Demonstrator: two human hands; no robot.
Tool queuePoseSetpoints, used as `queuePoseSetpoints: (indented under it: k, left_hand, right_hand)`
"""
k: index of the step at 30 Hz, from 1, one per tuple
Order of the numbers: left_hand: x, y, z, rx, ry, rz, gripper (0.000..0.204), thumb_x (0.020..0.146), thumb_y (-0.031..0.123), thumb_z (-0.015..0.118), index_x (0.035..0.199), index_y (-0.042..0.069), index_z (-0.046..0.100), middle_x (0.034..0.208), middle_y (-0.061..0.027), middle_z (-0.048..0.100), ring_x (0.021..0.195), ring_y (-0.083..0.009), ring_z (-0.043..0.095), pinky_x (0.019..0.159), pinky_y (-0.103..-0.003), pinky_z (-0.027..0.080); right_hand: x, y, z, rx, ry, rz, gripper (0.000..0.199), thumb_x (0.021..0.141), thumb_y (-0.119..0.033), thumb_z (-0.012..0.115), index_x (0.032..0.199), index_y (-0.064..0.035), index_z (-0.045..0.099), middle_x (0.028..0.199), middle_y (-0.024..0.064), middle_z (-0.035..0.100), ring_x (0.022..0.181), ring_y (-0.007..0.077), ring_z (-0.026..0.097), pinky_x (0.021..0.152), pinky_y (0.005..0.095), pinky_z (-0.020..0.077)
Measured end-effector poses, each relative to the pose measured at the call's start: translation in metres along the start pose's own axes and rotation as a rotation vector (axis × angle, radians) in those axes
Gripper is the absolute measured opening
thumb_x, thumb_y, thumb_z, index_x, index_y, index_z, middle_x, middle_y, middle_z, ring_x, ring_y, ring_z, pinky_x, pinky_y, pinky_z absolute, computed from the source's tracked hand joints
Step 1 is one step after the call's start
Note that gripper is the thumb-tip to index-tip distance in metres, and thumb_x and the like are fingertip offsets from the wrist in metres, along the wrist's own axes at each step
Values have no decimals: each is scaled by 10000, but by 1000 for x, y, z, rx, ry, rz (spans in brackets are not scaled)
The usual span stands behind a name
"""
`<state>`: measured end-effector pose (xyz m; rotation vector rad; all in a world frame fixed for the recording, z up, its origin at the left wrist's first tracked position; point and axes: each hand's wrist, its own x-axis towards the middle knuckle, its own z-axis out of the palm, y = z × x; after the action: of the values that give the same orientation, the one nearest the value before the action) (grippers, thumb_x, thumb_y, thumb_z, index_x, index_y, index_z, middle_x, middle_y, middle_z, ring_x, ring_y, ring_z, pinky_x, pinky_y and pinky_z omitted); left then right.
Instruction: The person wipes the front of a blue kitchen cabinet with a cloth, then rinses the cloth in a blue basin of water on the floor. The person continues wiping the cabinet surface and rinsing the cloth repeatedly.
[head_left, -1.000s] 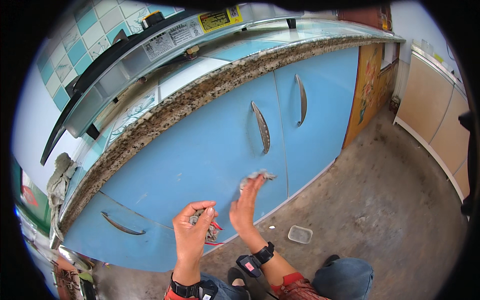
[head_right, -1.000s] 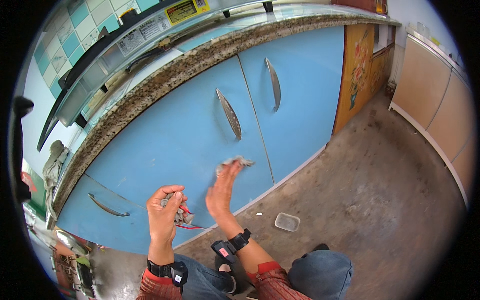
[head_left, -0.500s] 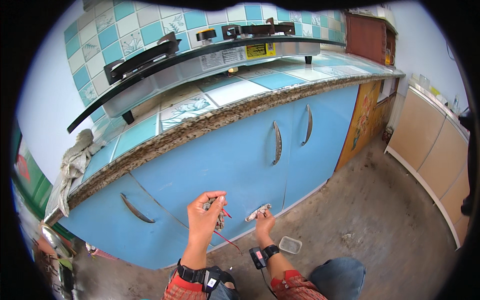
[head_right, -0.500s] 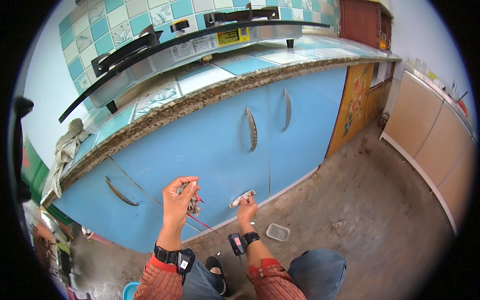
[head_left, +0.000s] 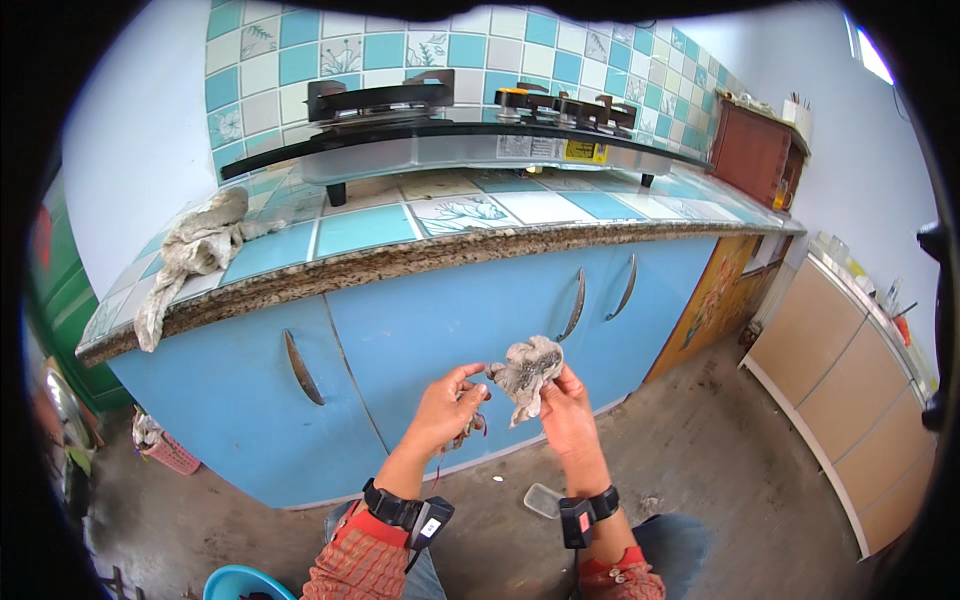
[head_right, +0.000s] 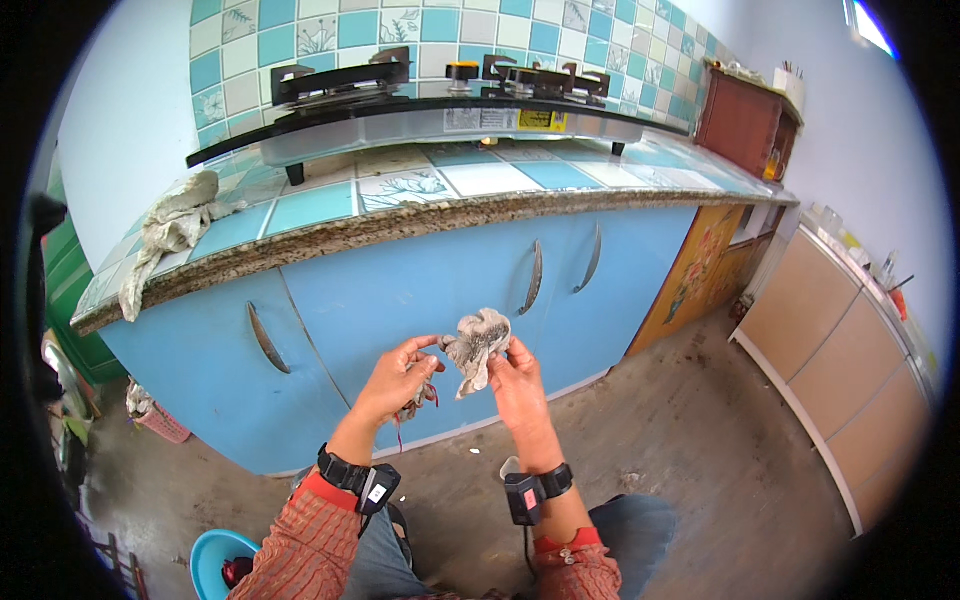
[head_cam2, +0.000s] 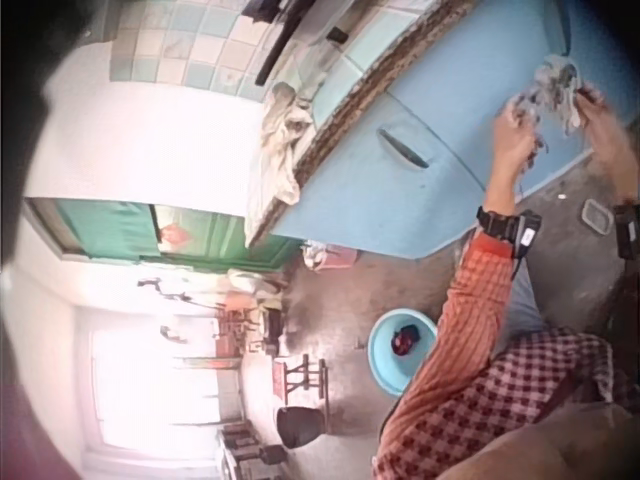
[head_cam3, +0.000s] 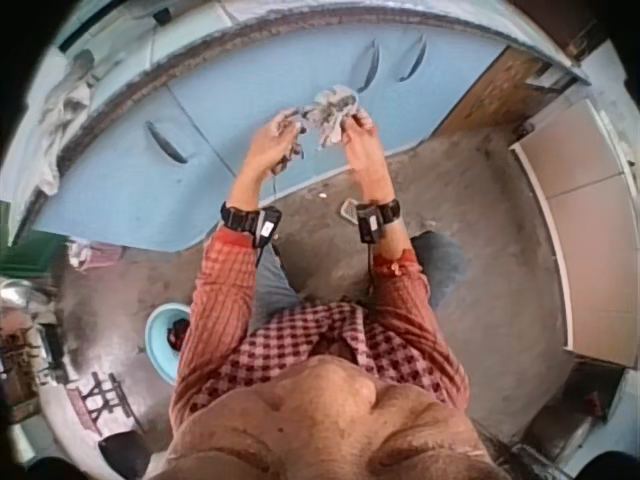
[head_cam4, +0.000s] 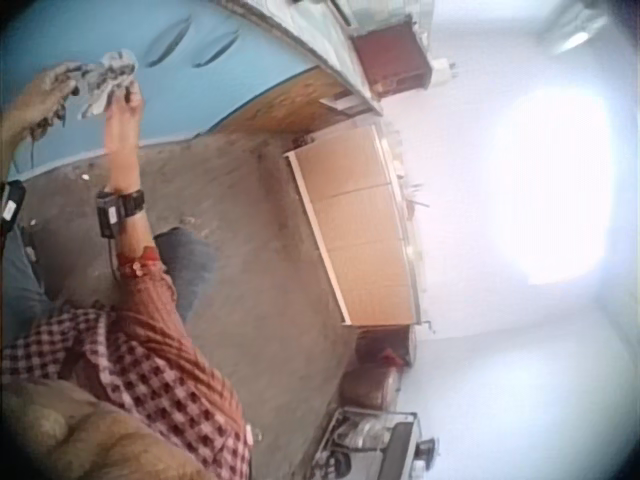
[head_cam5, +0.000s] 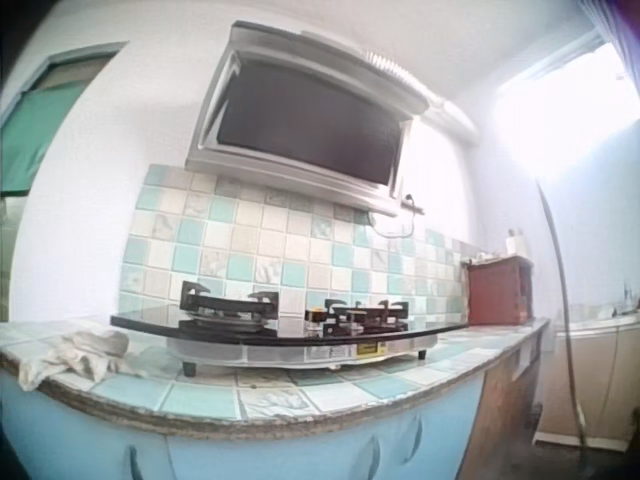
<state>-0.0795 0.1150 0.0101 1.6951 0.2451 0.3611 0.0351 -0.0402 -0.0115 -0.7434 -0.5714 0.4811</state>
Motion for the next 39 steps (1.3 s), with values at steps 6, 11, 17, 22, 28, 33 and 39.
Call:
queuePoseSetpoints:
  k: [6,11,17,22,28,33,39]
  left_hand:
    - [-4,6,4,-382,-234,-35,571,913,240,650,1381,30,401,1046,-102,632,676,-135,613,592,-267,515]
    - [-3,13,15,-666,-237,-95,509,901,297,663,1305,80,443,932,-62,622,659,-165,635,509,-293,529]
    - [7,9,29,-740,10,-87,429,875,270,702,1207,82,507,911,-51,633,672,-161,638,523,-293,537]
    - [13,6,34,-841,202,36,316,877,188,699,1136,75,556,944,-39,643,746,-164,642,601,-313,543]
    - [12,4,48,-694,227,87,352,876,152,697,1184,65,552,991,-18,644,854,-133,611,733,-308,528]
    - [13,8,32,-764,303,166,329,895,176,680,1179,51,571,1066,-34,651,937,-133,614,816,-315,510]
    - [4,13,8,-703,-107,-65,365,906,130,636,1237,37,514,1106,-120,644,977,-306,663,746,-396,564]
  right_hand:
    - [22,-47,30,-181,-154,36,303,932,31,479,1225,-3,551,1151,99,638,1000,185,636,863,312,527]
    - [21,-32,40,-710,-202,-12,291,856,10,603,1146,-12,591,1067,65,666,944,141,629,800,280,506]
    - [14,-21,22,-878,-121,-256,528,833,-77,687,1316,-57,473,1228,72,569,1075,186,575,824,307,488]
    - [-21,-3,22,-405,-276,120,622,922,-178,619,1431,-52,284,1299,105,472,1000,184,559,806,314,514]
    - [-36,21,13,-354,-178,292,240,932,-105,555,1147,-18,494,861,37,608,636,99,541,587,259,487]
    - [-27,7,-15,-362,-122,293,190,869,-19,507,1009,-20,635,818,1,640,637,71,558,536,250,471]
    - [6,-50,-50,-525,460,32,288,841,-9,454,1065,-58,628,807,-9,630,571,72,514,496,253,462]
